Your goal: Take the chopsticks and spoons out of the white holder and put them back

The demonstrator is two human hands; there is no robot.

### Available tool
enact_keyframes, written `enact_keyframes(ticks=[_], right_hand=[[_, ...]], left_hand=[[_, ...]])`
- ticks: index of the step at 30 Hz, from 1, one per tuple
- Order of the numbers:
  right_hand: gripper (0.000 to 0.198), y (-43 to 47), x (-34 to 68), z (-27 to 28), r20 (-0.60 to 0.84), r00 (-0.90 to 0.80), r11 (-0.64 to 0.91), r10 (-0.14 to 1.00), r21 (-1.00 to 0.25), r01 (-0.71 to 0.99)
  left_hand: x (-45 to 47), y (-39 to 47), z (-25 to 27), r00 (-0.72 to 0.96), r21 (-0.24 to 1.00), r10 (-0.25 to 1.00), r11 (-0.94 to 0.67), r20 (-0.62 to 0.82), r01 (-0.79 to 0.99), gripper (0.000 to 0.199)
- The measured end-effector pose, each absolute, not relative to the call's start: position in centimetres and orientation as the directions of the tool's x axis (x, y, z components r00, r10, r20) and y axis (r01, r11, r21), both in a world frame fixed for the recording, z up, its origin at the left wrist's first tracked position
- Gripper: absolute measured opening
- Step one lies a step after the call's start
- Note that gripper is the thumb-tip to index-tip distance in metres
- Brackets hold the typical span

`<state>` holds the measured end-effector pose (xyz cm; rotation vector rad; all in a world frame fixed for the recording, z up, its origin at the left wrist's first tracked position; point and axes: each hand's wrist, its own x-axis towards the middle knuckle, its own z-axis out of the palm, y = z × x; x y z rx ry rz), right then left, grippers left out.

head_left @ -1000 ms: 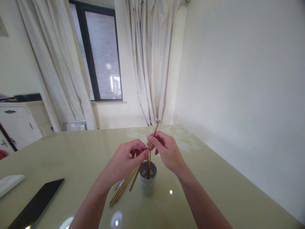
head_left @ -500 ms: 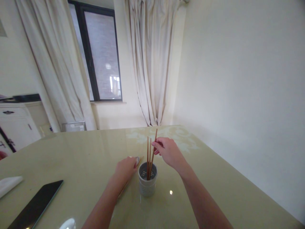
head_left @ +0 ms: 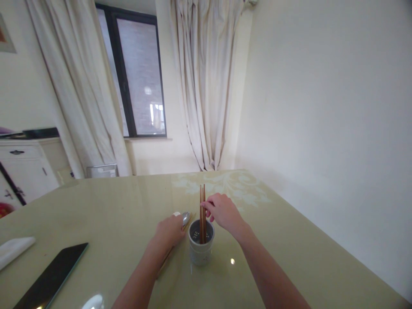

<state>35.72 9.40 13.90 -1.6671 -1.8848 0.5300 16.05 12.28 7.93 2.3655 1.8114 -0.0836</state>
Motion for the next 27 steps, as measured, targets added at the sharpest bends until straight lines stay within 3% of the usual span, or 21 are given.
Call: enact_keyframes(ticks=[6, 12, 14, 17, 21, 24, 27], right_hand=[[0.036, 9.2, 35.8, 14.1, 0.138, -0.042, 0.118, 0.989, -0.606, 0.787], [0.039, 8.5, 36.3, 15.1, 0.194, -0.006, 0.121, 0.981, -0.588, 0.8], [0.04, 8.3, 36.3, 15.7, 0.215, 0.014, 0.118, 0.977, -0.589, 0.8], [0.043, 7.8, 36.0, 16.6, 0.298, 0.033, 0.163, 0.954, -0.606, 0.778], [0.033, 7.1, 35.3, 17.3, 0.434, -0.01, 0.359, 0.901, -0.733, 0.578], [0.024, 6.6, 34.9, 17.7, 0.482, -0.05, 0.471, 0.875, -0.822, 0.322], [0.024, 6.0, 34.7, 18.1, 0.485, -0.063, 0.488, 0.872, -0.852, 0.191]], left_hand=[[15.9, 12.5, 7.4, 0.276, 0.132, 0.951, -0.259, -0.141, 0.957, 0.025], [15.0, 13.0, 8.8, 0.331, 0.265, 0.938, -0.297, -0.098, 0.918, 0.022], [14.3, 13.3, 9.9, 0.352, 0.337, 0.934, -0.312, -0.062, 0.888, 0.026], [13.4, 13.1, 12.2, 0.331, 0.544, 0.939, -0.327, 0.095, 0.773, 0.026], [13.7, 11.0, 15.5, 0.343, 0.713, 0.87, -0.489, 0.355, 0.502, 0.027], [15.1, 9.1, 16.9, 0.4, 0.745, 0.817, -0.558, 0.416, 0.364, 0.027], [16.4, 7.9, 17.3, 0.382, 0.759, 0.809, -0.569, 0.447, 0.316, 0.025]])
